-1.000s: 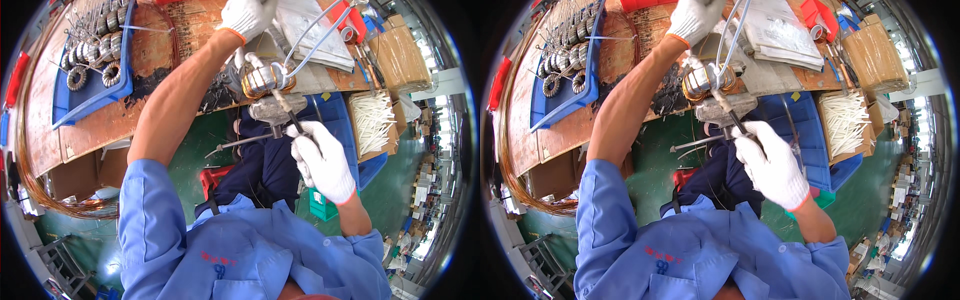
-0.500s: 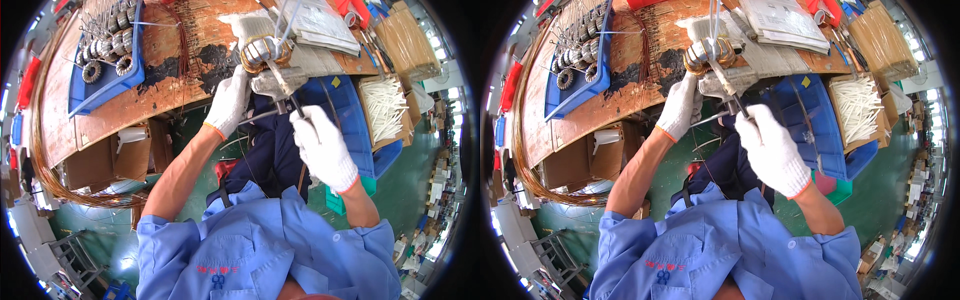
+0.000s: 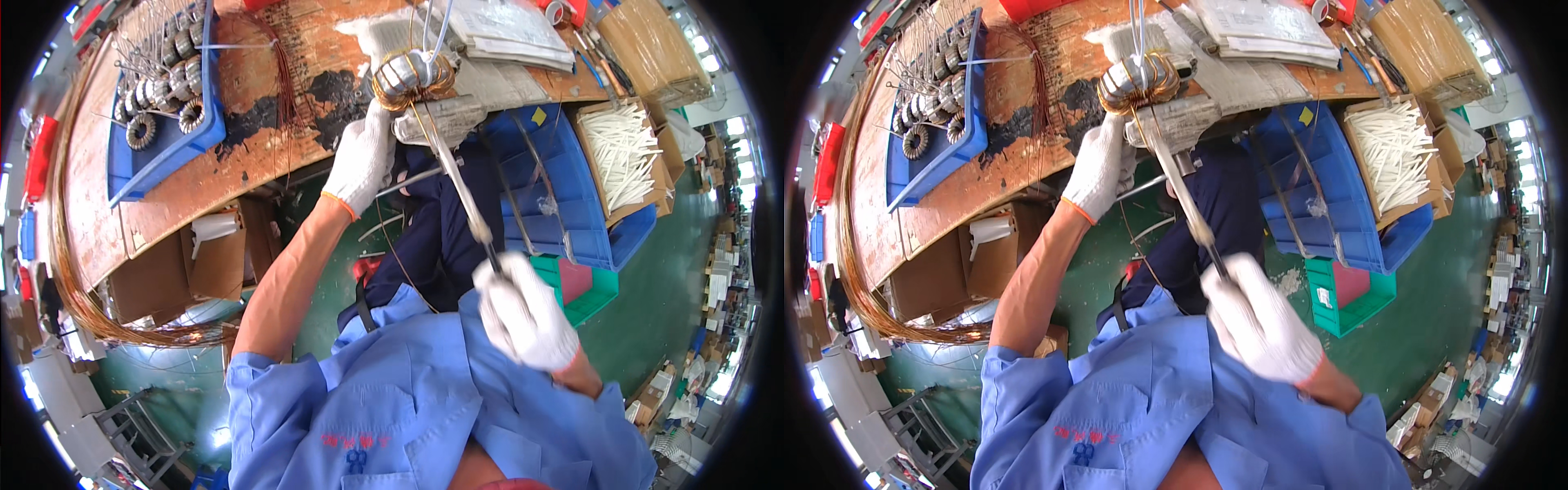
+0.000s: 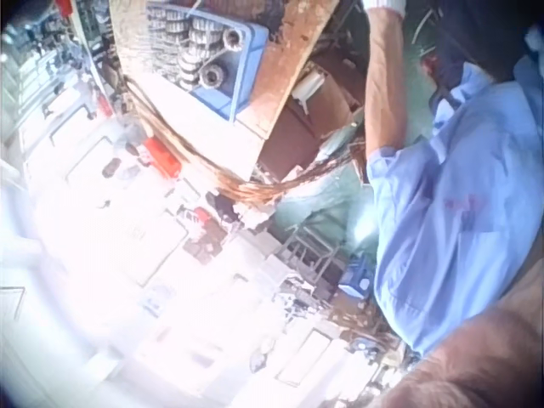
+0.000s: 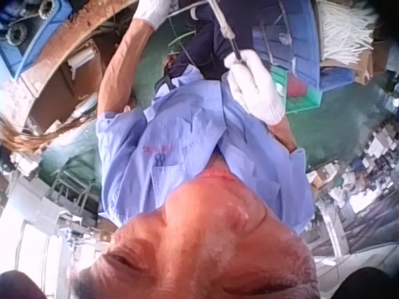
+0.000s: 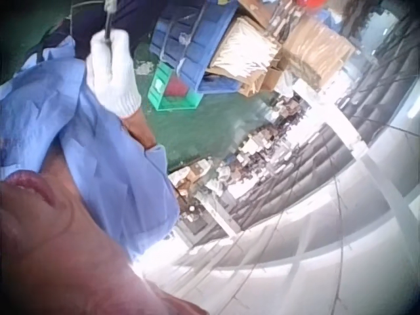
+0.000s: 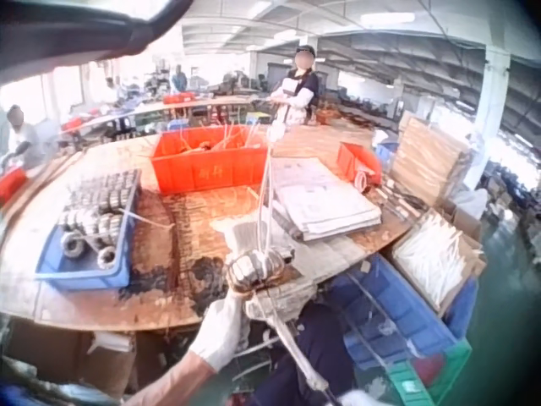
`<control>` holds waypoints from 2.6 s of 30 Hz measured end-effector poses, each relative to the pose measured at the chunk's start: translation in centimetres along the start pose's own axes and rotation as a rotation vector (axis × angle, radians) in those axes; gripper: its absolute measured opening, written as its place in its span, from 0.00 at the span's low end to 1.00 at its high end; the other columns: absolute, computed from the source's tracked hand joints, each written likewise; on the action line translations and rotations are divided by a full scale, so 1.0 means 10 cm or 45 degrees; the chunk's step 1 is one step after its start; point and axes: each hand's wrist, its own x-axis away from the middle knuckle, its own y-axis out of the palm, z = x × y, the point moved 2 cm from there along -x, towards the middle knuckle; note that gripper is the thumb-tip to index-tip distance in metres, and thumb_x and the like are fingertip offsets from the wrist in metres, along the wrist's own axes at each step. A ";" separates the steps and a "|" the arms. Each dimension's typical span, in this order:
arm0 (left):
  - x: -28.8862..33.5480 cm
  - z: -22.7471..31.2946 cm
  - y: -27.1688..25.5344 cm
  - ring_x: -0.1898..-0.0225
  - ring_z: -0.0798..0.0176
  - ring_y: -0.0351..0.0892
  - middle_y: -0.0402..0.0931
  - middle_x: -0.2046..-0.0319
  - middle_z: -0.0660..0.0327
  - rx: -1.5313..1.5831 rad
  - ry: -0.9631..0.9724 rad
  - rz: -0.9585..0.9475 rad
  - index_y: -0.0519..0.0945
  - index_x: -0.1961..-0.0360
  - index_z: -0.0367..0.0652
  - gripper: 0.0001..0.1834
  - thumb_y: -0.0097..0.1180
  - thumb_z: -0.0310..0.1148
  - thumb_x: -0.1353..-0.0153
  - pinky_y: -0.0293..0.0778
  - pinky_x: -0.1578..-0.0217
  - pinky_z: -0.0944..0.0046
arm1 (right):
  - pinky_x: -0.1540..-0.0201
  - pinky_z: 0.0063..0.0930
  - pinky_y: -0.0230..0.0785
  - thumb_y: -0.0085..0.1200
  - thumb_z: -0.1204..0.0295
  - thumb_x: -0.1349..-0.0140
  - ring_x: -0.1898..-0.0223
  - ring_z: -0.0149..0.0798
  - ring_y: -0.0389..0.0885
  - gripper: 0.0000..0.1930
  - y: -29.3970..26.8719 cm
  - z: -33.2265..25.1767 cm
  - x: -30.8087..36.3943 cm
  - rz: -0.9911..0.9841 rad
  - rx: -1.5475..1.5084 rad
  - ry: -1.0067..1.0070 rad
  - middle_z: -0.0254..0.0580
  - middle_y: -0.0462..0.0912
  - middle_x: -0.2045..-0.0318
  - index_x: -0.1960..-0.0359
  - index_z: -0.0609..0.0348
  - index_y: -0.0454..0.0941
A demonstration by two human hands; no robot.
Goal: Assembling and securing copper wire coils onto a circular metal core using tape and tools.
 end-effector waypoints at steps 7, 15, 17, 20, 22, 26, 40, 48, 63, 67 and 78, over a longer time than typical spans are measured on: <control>0.06 0.00 -0.01 0.84 0.72 0.59 0.62 0.82 0.72 0.054 -0.108 -0.016 0.70 0.74 0.49 0.32 0.46 0.66 0.24 0.56 0.82 0.67 | 0.74 0.19 0.62 0.46 0.78 0.23 0.75 0.22 0.68 0.04 -0.17 0.54 0.88 -0.230 -0.647 0.228 0.33 0.75 0.71 0.50 0.61 0.70; 0.07 0.02 -0.09 0.69 0.72 0.76 0.81 0.68 0.63 -0.363 0.995 0.743 0.85 0.54 0.38 0.12 0.54 0.34 0.25 0.74 0.65 0.67 | 0.69 0.23 0.74 0.57 0.74 0.27 0.71 0.23 0.81 0.12 -0.28 1.39 1.88 -0.619 -0.056 0.173 0.35 0.83 0.70 0.44 0.61 0.80; 0.15 0.10 -0.05 0.66 0.67 0.80 0.84 0.64 0.58 -0.299 1.104 0.729 0.85 0.52 0.38 0.12 0.54 0.32 0.26 0.77 0.60 0.64 | 0.72 0.23 0.72 0.56 0.72 0.26 0.75 0.24 0.79 0.09 -0.24 1.44 1.90 -0.276 -0.318 0.304 0.31 0.80 0.75 0.49 0.62 0.79; 0.37 0.21 0.14 0.58 0.62 0.84 0.87 0.58 0.52 -0.303 1.035 0.743 0.83 0.50 0.35 0.16 0.61 0.38 0.30 0.79 0.50 0.61 | 0.74 0.23 0.68 0.46 0.66 0.21 0.81 0.26 0.73 0.11 -0.19 1.41 1.32 0.387 -0.325 -0.172 0.35 0.77 0.78 0.56 0.62 0.75; 0.42 0.20 0.18 0.57 0.61 0.84 0.87 0.58 0.51 -0.272 0.932 0.631 0.82 0.49 0.33 0.20 0.65 0.40 0.32 0.79 0.48 0.61 | 0.66 0.25 0.73 0.49 0.70 0.20 0.72 0.27 0.79 0.08 -0.20 1.19 0.69 0.569 -0.384 -0.615 0.37 0.80 0.72 0.55 0.62 0.76; 0.56 0.17 0.27 0.56 0.66 0.83 0.86 0.58 0.55 -0.330 0.892 0.544 0.82 0.49 0.34 0.20 0.69 0.37 0.35 0.79 0.50 0.64 | 0.49 0.31 0.79 0.63 0.72 0.28 0.55 0.49 0.88 0.16 -0.50 0.77 -0.49 1.153 0.379 -1.193 0.56 0.85 0.48 0.43 0.68 0.81; 0.38 0.37 0.22 0.45 0.53 0.81 0.80 0.46 0.48 -0.589 0.985 0.565 0.77 0.37 0.34 0.34 0.70 0.42 0.40 0.76 0.42 0.58 | 0.67 0.35 0.78 0.58 0.63 0.25 0.68 0.49 0.86 0.12 -0.37 0.27 -1.24 0.919 0.261 -1.241 0.50 0.87 0.63 0.57 0.62 0.82; 0.58 0.28 0.39 0.34 0.35 0.72 0.69 0.35 0.36 -0.995 0.950 0.787 0.64 0.27 0.33 0.57 0.78 0.54 0.50 0.70 0.33 0.46 | 0.74 0.21 0.68 0.51 0.68 0.20 0.79 0.23 0.73 0.10 0.28 0.66 0.05 0.321 -0.470 -0.940 0.32 0.75 0.74 0.57 0.63 0.74; 0.50 -0.04 0.89 0.41 0.47 0.77 0.77 0.41 0.45 -0.108 1.207 1.110 0.74 0.37 0.33 0.31 0.37 0.53 0.16 0.68 0.35 0.52 | 0.74 0.39 0.76 0.44 0.69 0.25 0.80 0.46 0.83 0.11 -0.14 2.85 1.73 0.808 -0.239 0.310 0.47 0.79 0.81 0.63 0.63 0.73; 0.49 0.35 0.49 0.54 0.59 0.76 0.77 0.56 0.56 0.708 1.087 0.774 0.76 0.43 0.35 0.33 0.33 0.58 0.17 0.72 0.42 0.55 | 0.63 0.51 0.79 0.49 0.61 0.25 0.69 0.60 0.88 0.14 -0.04 2.92 0.91 0.683 1.053 -0.137 0.53 0.87 0.72 0.55 0.60 0.78; -0.93 1.26 -0.63 0.83 0.68 0.51 0.53 0.84 0.70 1.161 0.600 -0.347 0.77 0.48 0.28 0.38 0.32 0.59 0.19 0.67 0.78 0.63 | 0.81 0.20 0.70 0.49 0.60 0.18 0.80 0.20 0.73 0.14 -0.01 0.29 -0.84 0.085 -0.377 -0.214 0.29 0.75 0.76 0.52 0.58 0.78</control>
